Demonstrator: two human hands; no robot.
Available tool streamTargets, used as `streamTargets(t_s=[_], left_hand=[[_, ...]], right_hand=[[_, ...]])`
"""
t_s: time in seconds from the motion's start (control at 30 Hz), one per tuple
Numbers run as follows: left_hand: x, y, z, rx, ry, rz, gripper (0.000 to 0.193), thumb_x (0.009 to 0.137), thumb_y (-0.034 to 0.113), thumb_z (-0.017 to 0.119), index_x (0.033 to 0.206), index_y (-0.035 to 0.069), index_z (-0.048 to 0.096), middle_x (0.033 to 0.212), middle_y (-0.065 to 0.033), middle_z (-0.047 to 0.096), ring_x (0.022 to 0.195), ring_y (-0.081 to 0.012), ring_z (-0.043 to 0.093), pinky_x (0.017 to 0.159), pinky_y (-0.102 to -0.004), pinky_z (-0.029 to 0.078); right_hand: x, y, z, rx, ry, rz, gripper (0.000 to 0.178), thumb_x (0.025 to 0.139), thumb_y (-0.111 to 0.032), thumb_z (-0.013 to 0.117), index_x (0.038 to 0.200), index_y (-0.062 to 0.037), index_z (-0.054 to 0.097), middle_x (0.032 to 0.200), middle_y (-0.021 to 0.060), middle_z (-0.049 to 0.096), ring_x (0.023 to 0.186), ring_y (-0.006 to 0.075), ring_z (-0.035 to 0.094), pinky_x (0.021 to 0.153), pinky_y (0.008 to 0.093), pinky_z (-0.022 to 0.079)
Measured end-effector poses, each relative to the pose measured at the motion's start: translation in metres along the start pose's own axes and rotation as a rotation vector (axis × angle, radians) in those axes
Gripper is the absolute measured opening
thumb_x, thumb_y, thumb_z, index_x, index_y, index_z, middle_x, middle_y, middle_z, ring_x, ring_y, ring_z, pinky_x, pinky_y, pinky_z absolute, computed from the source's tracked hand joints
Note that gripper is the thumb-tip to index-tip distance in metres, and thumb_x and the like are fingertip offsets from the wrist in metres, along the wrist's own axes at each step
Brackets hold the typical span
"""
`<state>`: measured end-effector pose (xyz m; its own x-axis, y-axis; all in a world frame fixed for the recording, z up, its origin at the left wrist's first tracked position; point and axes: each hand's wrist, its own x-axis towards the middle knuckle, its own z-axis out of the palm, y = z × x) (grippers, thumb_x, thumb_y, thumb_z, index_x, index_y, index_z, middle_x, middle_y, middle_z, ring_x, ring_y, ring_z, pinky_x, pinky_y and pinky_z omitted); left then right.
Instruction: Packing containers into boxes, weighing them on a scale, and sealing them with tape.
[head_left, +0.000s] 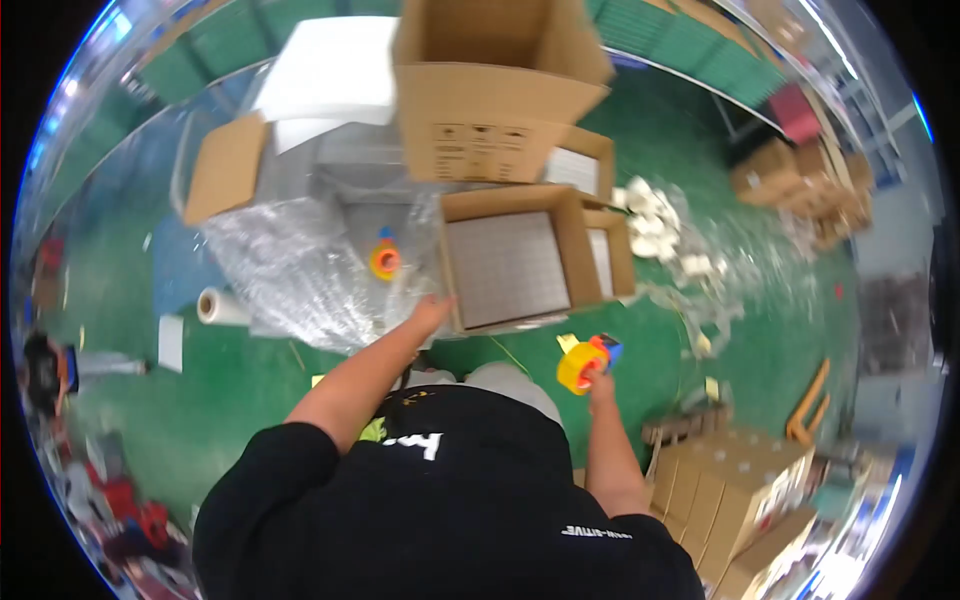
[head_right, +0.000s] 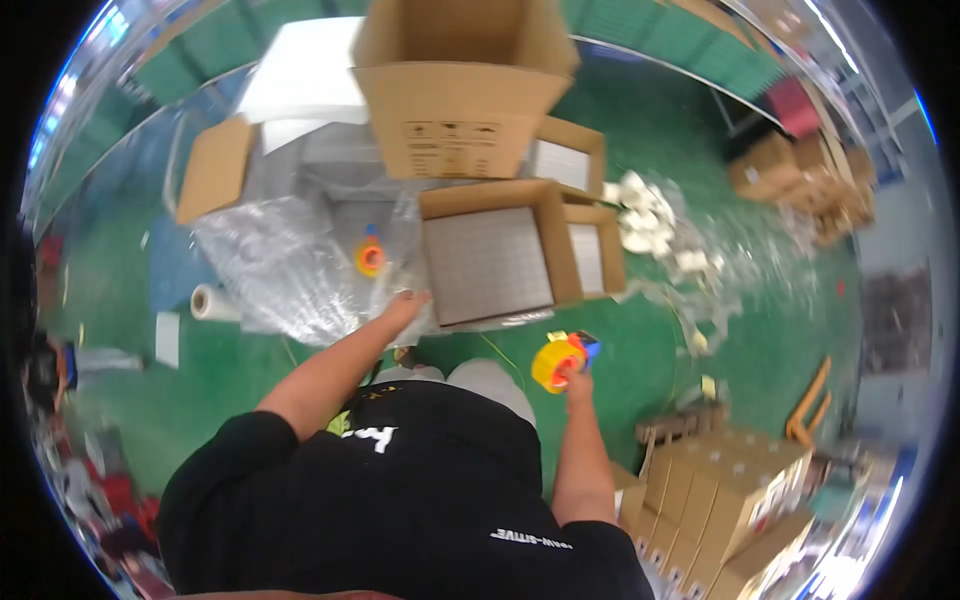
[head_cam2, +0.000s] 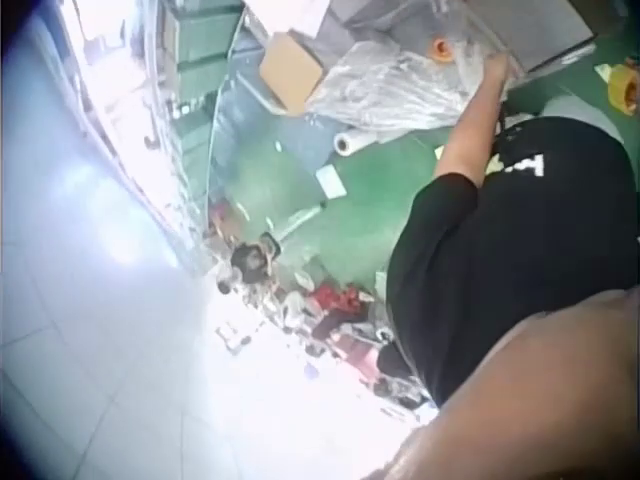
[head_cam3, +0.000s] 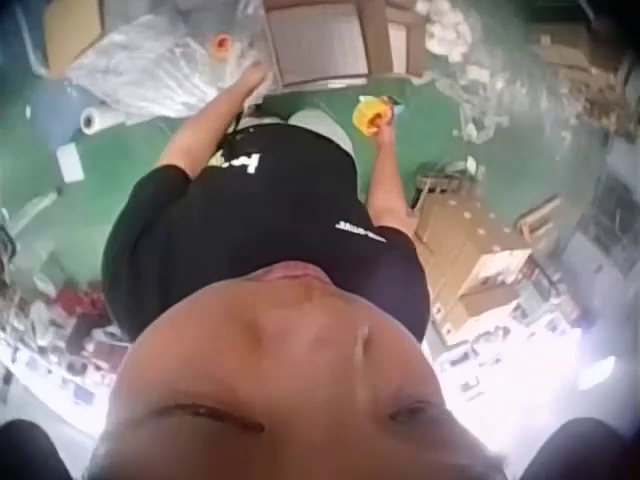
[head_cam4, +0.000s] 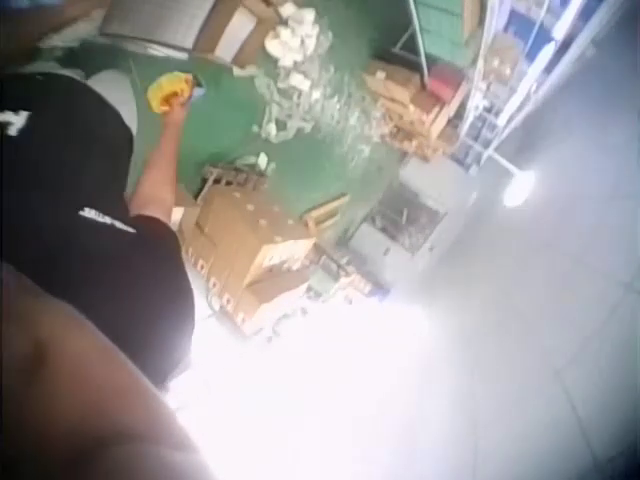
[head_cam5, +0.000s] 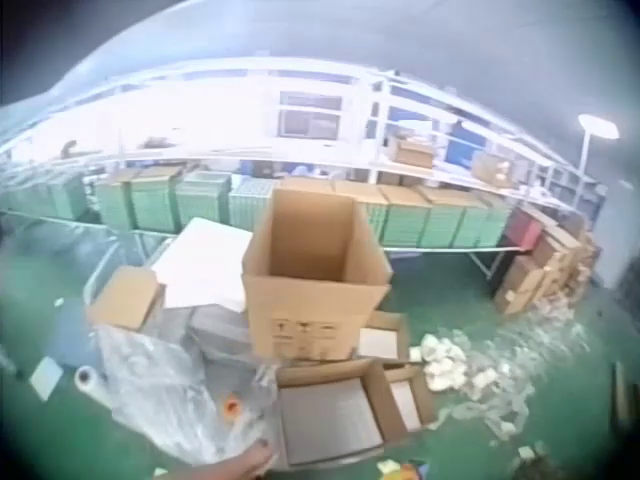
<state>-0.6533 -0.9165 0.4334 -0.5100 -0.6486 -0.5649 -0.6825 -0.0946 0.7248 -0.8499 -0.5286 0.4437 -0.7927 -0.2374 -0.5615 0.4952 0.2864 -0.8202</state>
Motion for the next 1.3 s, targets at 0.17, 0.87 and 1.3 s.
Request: streamTargets(t_s=[0.17,0.87,1.3], left_hand=[[0.024,0.011,-0.017,0.089,-0.263,-0.181,0.073,0.076,0.063,0.051,0.103,-0.004,0.061,0.101,-0.0244,0.062,0.098,-0.0347,0.06,0.084,-0.0427,0.046],[0.005,0.067,0.047,0.467,0.121,-0.375,0.019,0.074,0.011,0.058,0.089,0.01,0.07,0.087,-0.0113,0.067,0.084,-0.0263,0.064,0.069,-0.0363,0.053],[-0.017,0.076,0.042,0.236,0.261,-0.567,0.022,0.073,0.011,0.062,0.094,0.007,0.069,0.098,-0.0119,0.066,0.093,-0.0278,0.063,0.074,-0.0399,0.052]], right_hand=[[0.063,-0.118,0.082,-0.275,-0.184,-0.387,0.064,0.06,0.004,0.058,0.123,-0.0026,0.047,0.108,0.0089,0.056,0.093,0.021,0.057,0.083,0.0332,0.049],[0.23,-0.171,0.156,-1.313,-0.474,-0.322,0.042,0.068,-0.014,0.065,0.105,0.004,0.058,0.114,0.0217,0.056,0.096,0.0363,0.058,0.08,0.0407,0.046],[0.22,-0.163,0.15,-1.212,-0.513,-0.649,0.047,0.068,-0.02,0.066,0.107,0.0046,0.058,0.098,0.0209,0.06,0.09,0.0369,0.059,0.079,0.0419,0.046]])
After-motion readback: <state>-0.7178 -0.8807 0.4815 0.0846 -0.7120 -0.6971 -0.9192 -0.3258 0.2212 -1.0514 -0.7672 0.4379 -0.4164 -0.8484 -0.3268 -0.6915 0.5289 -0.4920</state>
